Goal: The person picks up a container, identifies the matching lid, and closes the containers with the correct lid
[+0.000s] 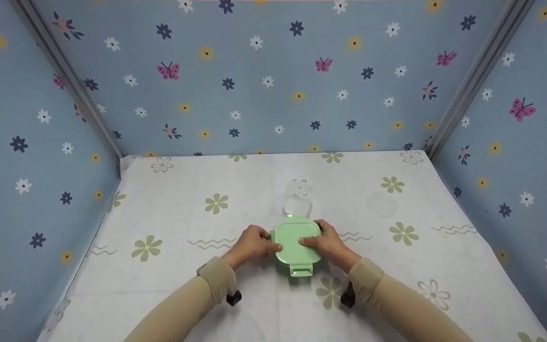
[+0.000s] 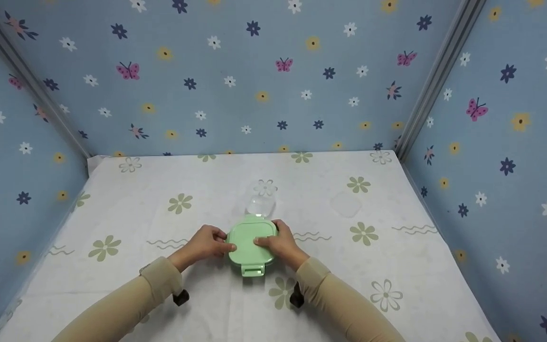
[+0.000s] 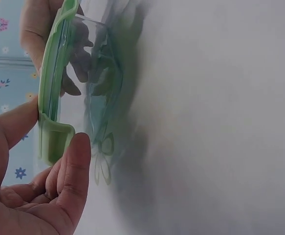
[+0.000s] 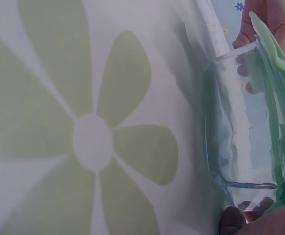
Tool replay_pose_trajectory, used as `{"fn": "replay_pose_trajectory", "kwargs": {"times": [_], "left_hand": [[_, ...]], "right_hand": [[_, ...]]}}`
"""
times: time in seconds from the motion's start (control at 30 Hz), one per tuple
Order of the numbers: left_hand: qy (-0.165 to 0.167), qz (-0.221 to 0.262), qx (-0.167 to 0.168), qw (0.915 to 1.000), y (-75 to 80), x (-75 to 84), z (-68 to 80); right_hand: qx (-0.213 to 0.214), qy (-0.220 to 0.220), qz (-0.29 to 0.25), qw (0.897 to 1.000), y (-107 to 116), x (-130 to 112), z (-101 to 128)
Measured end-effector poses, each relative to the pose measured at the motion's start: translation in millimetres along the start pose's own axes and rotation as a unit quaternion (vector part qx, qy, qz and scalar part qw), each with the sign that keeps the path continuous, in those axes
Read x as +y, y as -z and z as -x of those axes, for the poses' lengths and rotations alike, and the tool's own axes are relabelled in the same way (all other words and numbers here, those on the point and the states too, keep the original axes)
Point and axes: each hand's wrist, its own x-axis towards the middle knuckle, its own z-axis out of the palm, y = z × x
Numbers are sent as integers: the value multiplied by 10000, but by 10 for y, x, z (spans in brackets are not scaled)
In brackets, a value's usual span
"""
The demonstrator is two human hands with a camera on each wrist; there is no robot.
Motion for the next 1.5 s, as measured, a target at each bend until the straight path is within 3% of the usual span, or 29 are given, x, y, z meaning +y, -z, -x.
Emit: {"fn": "replay_pose_trajectory", "kwargs": {"times": [0.83, 1.0, 1.2, 1.5], "left_hand": [[-500, 651, 1, 9966, -17, -100, -20], [-623, 999, -117, 9930, -52, -133, -38], [-434, 1253, -75, 9911, -101, -171, -46], [-211, 1043, -86, 9943, -100, -122, -74]], "right_hand": [[135, -1, -126, 9998, -42, -2, 37], [120, 23, -58, 9999, -44, 1, 36], [28, 24, -84, 10000, -42, 5, 45], [-132, -84, -230, 9996, -5, -20, 16]]}}
